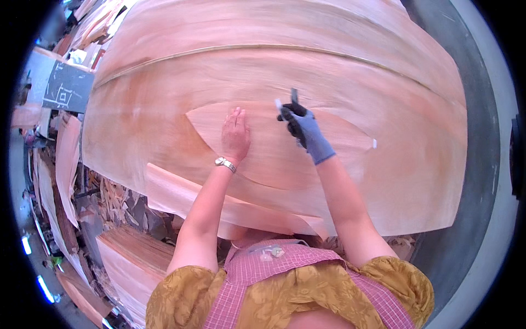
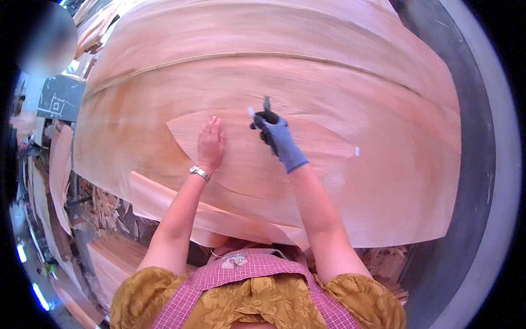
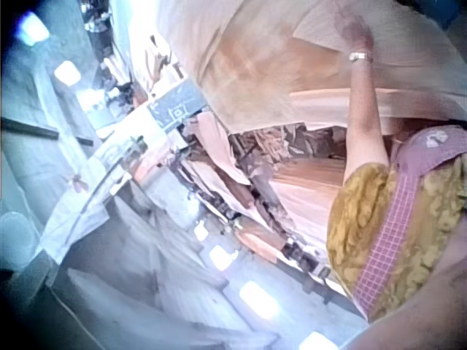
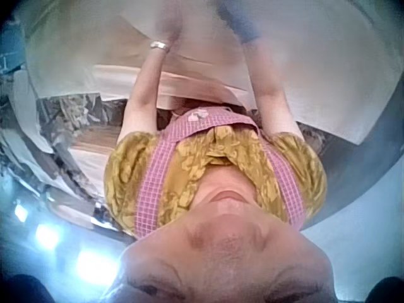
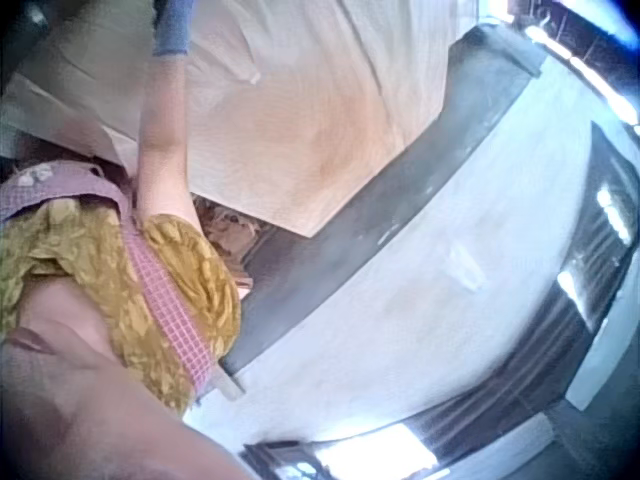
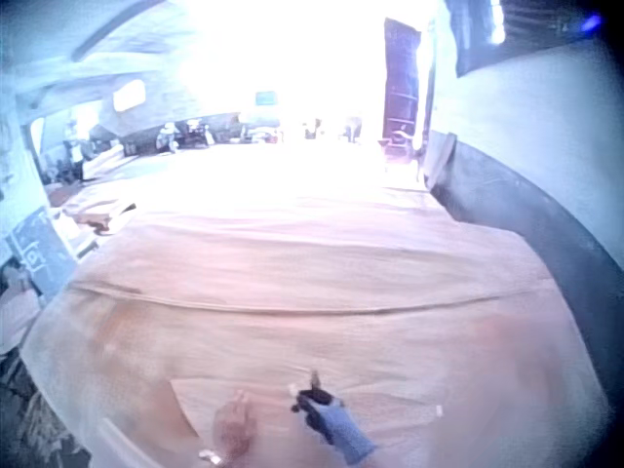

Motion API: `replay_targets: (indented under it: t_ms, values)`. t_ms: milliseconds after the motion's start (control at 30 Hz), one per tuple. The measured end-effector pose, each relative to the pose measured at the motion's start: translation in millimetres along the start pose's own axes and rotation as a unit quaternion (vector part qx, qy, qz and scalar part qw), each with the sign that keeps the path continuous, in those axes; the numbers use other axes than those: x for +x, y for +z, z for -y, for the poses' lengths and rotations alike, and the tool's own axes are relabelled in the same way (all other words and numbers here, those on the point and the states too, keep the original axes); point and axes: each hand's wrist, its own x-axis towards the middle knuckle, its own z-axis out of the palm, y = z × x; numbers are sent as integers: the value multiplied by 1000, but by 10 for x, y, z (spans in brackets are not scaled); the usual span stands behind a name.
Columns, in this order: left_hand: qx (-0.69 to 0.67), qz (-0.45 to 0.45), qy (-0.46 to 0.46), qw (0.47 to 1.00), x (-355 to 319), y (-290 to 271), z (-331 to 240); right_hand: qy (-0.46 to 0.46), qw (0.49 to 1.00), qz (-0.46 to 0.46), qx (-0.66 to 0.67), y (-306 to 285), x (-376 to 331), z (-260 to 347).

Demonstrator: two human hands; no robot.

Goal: The person trims, tapes, and layers thin wood veneer sheets by hand.

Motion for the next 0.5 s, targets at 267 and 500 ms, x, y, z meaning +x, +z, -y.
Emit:
replay_targets:
  t_ms: [267, 500]
  values:
    - [-73, 1, 52, 996, 124, -62, 643, 79, 991, -20, -102, 1028, 672, -394]
    - [29, 66, 184, 980, 353, -65, 811, -68, 830, -59, -551, 1169, 868, -298]
